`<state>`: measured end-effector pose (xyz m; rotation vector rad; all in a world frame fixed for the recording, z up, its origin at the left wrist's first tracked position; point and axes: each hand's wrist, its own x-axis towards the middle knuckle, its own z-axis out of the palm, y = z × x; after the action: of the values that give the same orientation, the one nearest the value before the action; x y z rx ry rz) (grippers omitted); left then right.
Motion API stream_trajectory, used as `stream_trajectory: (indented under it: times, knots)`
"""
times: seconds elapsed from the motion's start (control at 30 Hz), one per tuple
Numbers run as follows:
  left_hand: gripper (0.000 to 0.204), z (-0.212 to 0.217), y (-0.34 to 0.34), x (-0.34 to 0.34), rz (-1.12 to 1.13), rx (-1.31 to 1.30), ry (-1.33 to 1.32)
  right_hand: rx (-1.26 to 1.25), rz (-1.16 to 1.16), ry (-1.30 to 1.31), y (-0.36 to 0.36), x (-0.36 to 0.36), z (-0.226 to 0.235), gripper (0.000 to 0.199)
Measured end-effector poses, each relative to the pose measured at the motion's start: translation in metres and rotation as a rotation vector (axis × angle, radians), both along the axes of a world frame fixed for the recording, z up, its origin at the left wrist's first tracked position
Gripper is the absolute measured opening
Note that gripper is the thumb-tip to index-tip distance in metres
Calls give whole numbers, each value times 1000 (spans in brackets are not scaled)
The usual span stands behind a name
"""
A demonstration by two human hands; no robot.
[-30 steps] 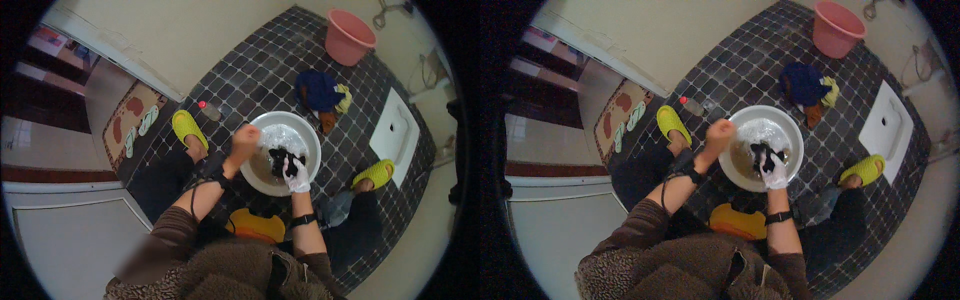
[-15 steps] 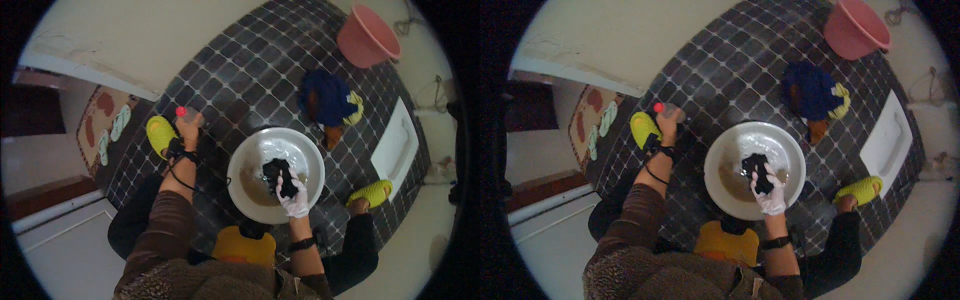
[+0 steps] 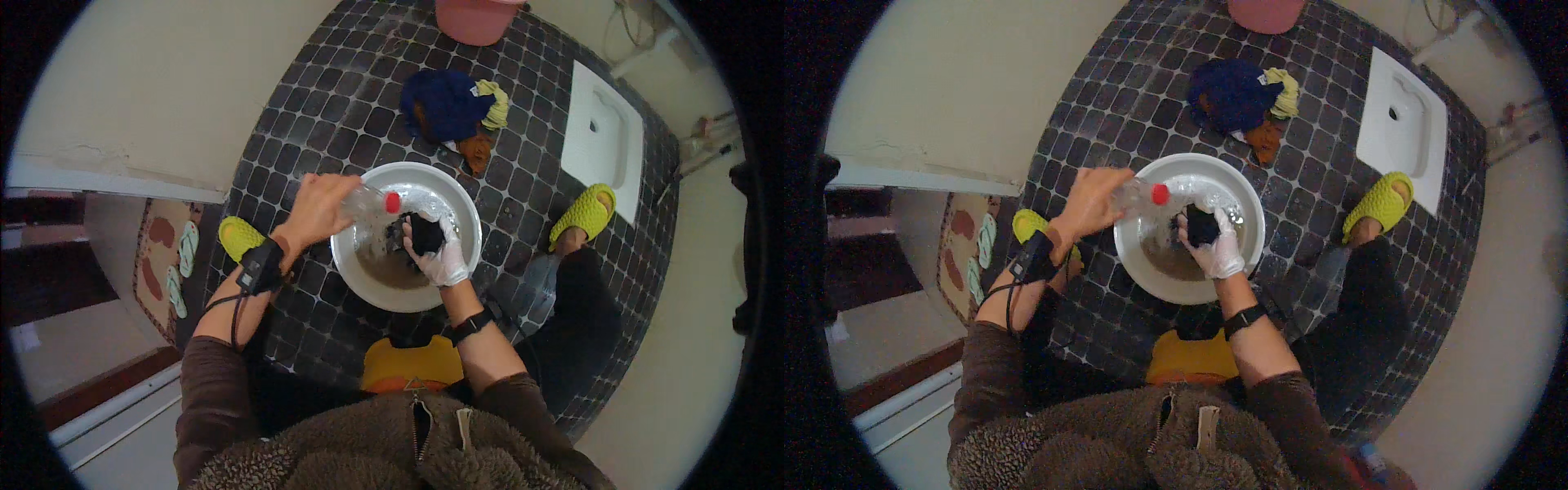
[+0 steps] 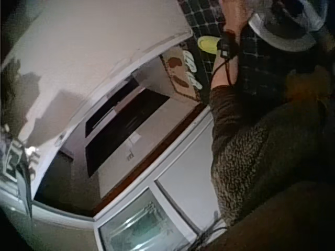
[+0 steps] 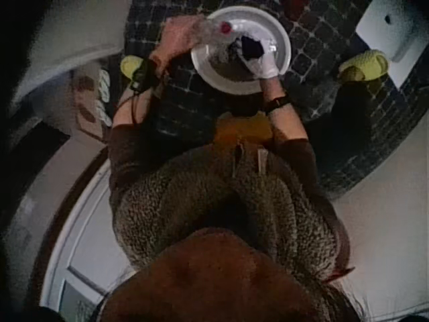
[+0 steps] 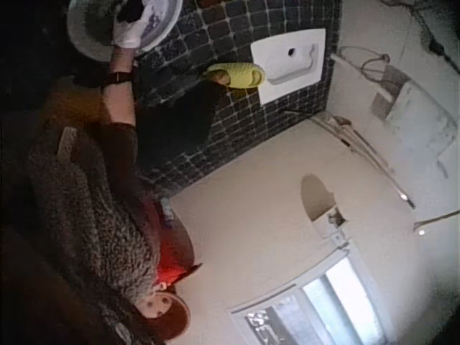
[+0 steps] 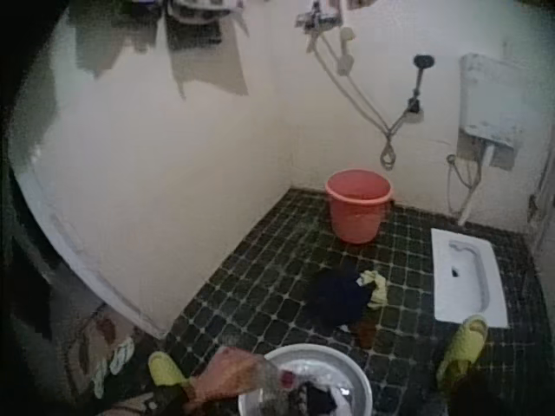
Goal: The person sits on the floor and hand washes a blue garment and a black sock in a white basin filled with soapy water. They scrub, rinse, and wring out each item, then place them on the floor beside the basin. Finally, they pour the soapy water into a floor drain and open a window.
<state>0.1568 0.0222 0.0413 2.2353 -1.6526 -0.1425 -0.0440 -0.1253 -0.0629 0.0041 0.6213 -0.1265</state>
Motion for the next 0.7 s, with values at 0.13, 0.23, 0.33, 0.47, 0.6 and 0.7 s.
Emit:
stream_trajectory:
  times: [0.13, 0.23, 0.33, 0.47, 0.6, 0.7]
  knots:
    - [60, 27, -21, -51, -147, 140, -214, 23, -57, 17, 5, -5, 17, 46]
    - [54, 43, -31, -70, -174, 174, -337, -10, -44, -9, 7, -11, 24, 41]
    - [46, 56, -39, -80, -175, 233, -423, 12, -58, 53, 6, -17, 25, 37]
    - [47, 68, -47, -89, -164, 290, -489, 10, -58, -62, 4, -22, 27, 40]
    - [42, 75, -51, -96, -183, 253, -502, 61, -65, -51, 4, -21, 29, 38]
    - [43, 75, -51, -100, -144, 288, -510, 32, -82, -28, 5, -21, 31, 37]
